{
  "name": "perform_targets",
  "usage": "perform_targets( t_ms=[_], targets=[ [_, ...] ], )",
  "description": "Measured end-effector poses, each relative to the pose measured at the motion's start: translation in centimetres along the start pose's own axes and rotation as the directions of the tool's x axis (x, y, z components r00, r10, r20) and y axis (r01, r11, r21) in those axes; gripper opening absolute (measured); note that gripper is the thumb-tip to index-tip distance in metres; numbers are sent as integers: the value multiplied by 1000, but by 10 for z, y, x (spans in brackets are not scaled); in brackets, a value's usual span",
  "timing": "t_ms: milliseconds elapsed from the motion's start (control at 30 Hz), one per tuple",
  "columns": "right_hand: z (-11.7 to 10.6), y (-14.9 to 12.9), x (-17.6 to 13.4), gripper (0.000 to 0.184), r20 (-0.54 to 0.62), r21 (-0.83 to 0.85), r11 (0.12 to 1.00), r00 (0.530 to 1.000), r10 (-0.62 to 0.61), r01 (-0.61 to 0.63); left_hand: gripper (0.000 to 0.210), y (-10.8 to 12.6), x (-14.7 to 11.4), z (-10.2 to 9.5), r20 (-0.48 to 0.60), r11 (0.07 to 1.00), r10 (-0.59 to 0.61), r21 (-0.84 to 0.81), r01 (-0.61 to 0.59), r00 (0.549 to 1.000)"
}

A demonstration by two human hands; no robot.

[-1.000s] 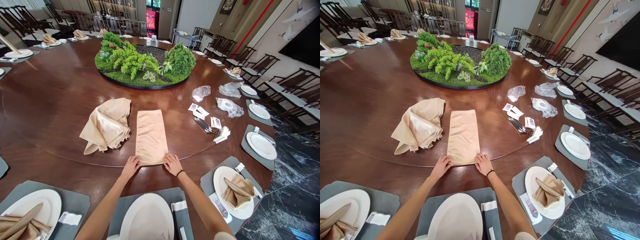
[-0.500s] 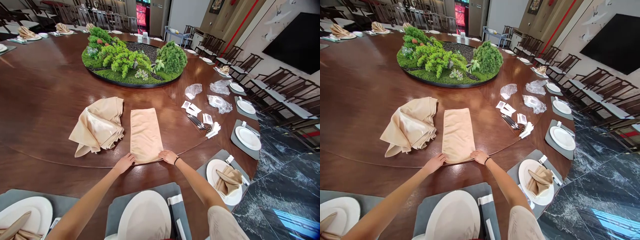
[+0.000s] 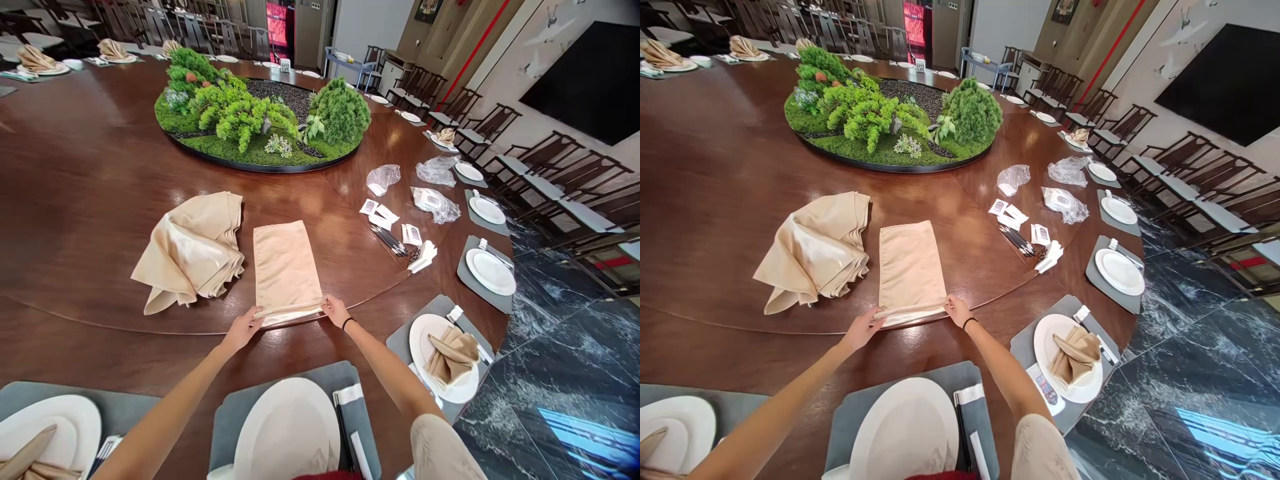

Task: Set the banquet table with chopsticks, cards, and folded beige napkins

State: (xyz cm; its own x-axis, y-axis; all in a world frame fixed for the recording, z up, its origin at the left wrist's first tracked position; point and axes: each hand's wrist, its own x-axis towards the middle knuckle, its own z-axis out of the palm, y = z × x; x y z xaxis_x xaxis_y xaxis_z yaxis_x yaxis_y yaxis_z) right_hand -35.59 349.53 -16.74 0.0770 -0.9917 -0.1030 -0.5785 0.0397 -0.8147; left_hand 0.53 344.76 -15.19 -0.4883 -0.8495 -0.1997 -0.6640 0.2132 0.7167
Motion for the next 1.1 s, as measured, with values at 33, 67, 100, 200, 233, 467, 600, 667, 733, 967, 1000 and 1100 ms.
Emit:
perform_targets(
  t_ms=[33,67,100,200,233,467,600,667,733,967,1000,1100],
  targets=[
    [1,-2,6,16,-24,23,999,999,49,-48,32,0,5,2,-27,998,-60,-14,60,998],
    [2,-5,12,17,-44,12,996,995,92,-91,34,0,10,4,-45,994,-107,-2,107,993],
    [2,-9,16,18,-70,-35,991,990,123,-126,36,1,15,6,-64,990,-135,33,137,989],
    [2,-25,19,31,-162,-317,943,986,50,-100,37,5,25,10,-176,972,-42,221,81,984],
    [2,-31,17,36,-145,-423,906,988,-43,-22,36,7,26,10,-213,956,35,292,29,976],
    [-2,-38,22,42,332,-581,629,856,-396,516,26,22,29,8,36,773,381,536,-340,924],
    [-16,-19,42,41,278,-563,715,910,-309,415,23,25,40,2,110,747,350,566,-348,930],
    [-20,-11,45,45,225,-504,785,933,-282,359,26,22,44,-4,120,780,307,536,-322,944],
    [-21,-3,39,44,168,-401,864,952,-257,304,25,16,42,-14,139,854,253,433,-289,957],
    [-7,1,31,21,211,162,985,977,28,-63,17,1,36,-46,217,1000,-16,28,10,976],
    [-7,-2,37,21,197,184,981,980,31,-68,15,1,41,-50,214,999,-27,43,18,977],
    [-12,-12,58,17,54,74,996,997,-61,57,7,8,60,-59,184,972,101,191,-136,978]
  ],
)
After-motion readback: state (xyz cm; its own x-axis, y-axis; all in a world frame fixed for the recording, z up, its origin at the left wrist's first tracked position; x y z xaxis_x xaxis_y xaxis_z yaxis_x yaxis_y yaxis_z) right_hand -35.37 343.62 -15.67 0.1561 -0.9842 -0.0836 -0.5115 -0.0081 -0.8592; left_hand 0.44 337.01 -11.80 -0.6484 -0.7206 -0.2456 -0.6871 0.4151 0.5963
